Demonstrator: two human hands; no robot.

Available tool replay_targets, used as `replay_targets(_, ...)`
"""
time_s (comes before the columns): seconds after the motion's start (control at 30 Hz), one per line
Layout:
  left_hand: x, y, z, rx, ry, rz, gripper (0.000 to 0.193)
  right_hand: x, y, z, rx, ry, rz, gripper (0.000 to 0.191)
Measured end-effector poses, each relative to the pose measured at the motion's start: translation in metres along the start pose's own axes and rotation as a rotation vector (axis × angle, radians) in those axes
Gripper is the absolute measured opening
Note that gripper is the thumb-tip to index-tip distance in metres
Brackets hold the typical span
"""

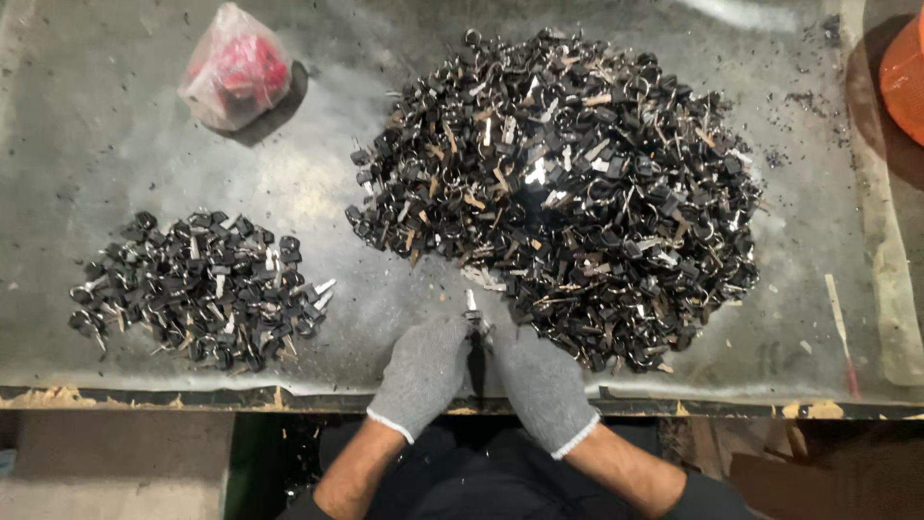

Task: The person, wearing gray work gloves, picks small black key blanks one at a time from a large pile on a metal table and places them into a separate pile on the left. They continue this repetitive sorting throughout the episode, occasionally handling items in both hands before adding them to the sorted pile.

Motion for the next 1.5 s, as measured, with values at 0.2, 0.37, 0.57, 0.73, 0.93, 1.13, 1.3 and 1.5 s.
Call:
replay_targets(0.2, 0.001, -0.001, 0.000, -0.024, -0.001, -0.019, 0.014, 0.003, 0.019, -0.002, -0.093, 0.022, -0.080, 0.018)
replay_targets(0.37, -0.002, 0.003, 0.001, -0.027, 0.012, -0.032, 0.016, -0.001, 0.015, -0.008, -0.032, -0.032, -0.088, 0.017)
replay_targets(0.57, -0.003, 0.008, -0.002, -0.061, 0.019, 0.019, 0.017, -0.001, 0.020, -0.006, -0.053, -0.004, -0.073, 0.010)
replay_targets(0.73, -0.003, 0.007, 0.000, -0.037, 0.030, -0.008, 0.018, -0.002, 0.018, -0.004, -0.113, 0.080, 0.041, 0.010)
replay_targets(0.93, 0.004, 0.004, -0.003, 0.018, 0.000, -0.023, 0.020, 0.009, 0.004, 0.017, -0.416, 0.111, 0.319, 0.026)
replay_targets(1.13, -0.001, 0.002, 0.001, 0.029, 0.016, -0.037, 0.020, 0.002, -0.001, 0.007, -0.152, 0.016, 0.023, 0.020)
replay_targets(1.3, -0.001, 0.009, 0.006, -0.072, 0.005, -0.008, 0.015, -0.005, 0.016, 0.000, -0.045, 0.035, -0.109, 0.012)
replay_targets(1.5, 0.004, 0.005, -0.001, 0.044, -0.051, -0.047, 0.012, 0.004, 0.033, 0.006, -0.208, 0.009, 0.136, 0.062)
Point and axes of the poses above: each hand's wrist, its own z-axis towards the middle knuckle, its own y-axis out of the palm, x = y × z, the point moved 4 cm from there along z, towards the middle knuckle, and after that the axes turned 8 degrees about z, right-handed, at the moved point
